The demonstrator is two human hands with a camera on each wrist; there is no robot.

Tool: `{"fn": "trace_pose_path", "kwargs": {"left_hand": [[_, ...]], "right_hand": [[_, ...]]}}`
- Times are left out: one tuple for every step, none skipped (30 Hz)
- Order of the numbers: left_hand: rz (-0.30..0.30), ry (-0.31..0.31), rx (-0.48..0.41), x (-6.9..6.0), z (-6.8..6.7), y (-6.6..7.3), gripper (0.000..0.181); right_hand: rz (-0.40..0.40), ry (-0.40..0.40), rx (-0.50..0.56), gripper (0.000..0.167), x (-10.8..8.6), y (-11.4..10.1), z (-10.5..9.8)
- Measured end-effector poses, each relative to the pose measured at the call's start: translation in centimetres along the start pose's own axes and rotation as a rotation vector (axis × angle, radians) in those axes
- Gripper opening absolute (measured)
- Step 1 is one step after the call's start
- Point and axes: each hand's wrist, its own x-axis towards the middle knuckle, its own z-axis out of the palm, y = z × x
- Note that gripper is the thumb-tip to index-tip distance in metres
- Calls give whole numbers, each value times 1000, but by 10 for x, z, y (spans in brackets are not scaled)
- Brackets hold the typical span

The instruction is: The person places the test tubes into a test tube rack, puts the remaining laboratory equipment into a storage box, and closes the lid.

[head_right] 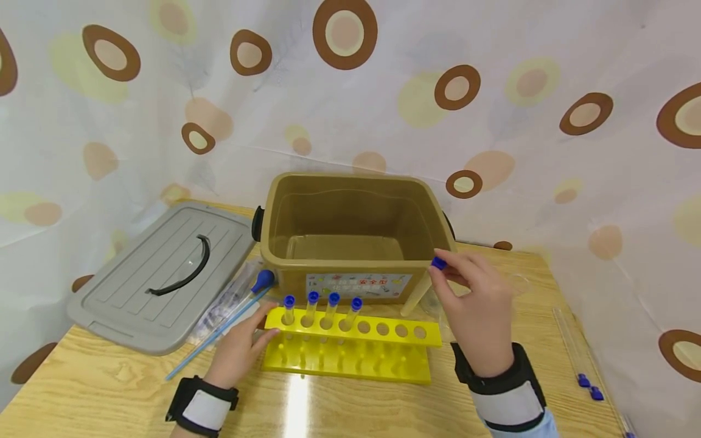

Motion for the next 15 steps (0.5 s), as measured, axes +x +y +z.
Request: {"fn": "trace_pose_path", "kwargs": {"left_hand": [[0,1,2,0,0,0,45],[0,1,4,0,0,0,45],[0,2,5,0,0,0,45],[1,2,5,0,0,0,45],[1,2,5,0,0,0,45],[2,2,5,0,0,0,45],[2,3,5,0,0,0,45],[3,3,4,0,0,0,45],[3,4,4,0,0,0,45],[3,4,5,0,0,0,45],[3,4,6,0,0,0,46],[2,5,7,0,0,0,46],[2,5,8,0,0,0,46],[2,5,9,0,0,0,46],[2,6,10,0,1,-1,46]], "right_hand": [[-8,-12,10,33,-1,-1,3],[-16,-21,13,33,-2,-3,6],[-21,-29,10,33,-3,-4,9],[-26,-38,12,32,-4,-5,11],[-32,-47,11,32,-5,-6,14],[-34,-56,9,32,-6,-7,16],[-32,-65,12,31,-7,-8,18],[-32,-73,7,31,-9,-9,20],[-34,-80,7,31,-10,-9,22],[-33,-87,11,31,-11,-10,24],[-33,-93,11,30,-12,-10,26],[-29,-101,11,30,-13,-10,28],[-26,-109,15,30,-14,-11,30],[-22,-115,19,30,-15,-11,32],[-18,-122,25,30,-16,-12,33]]}}
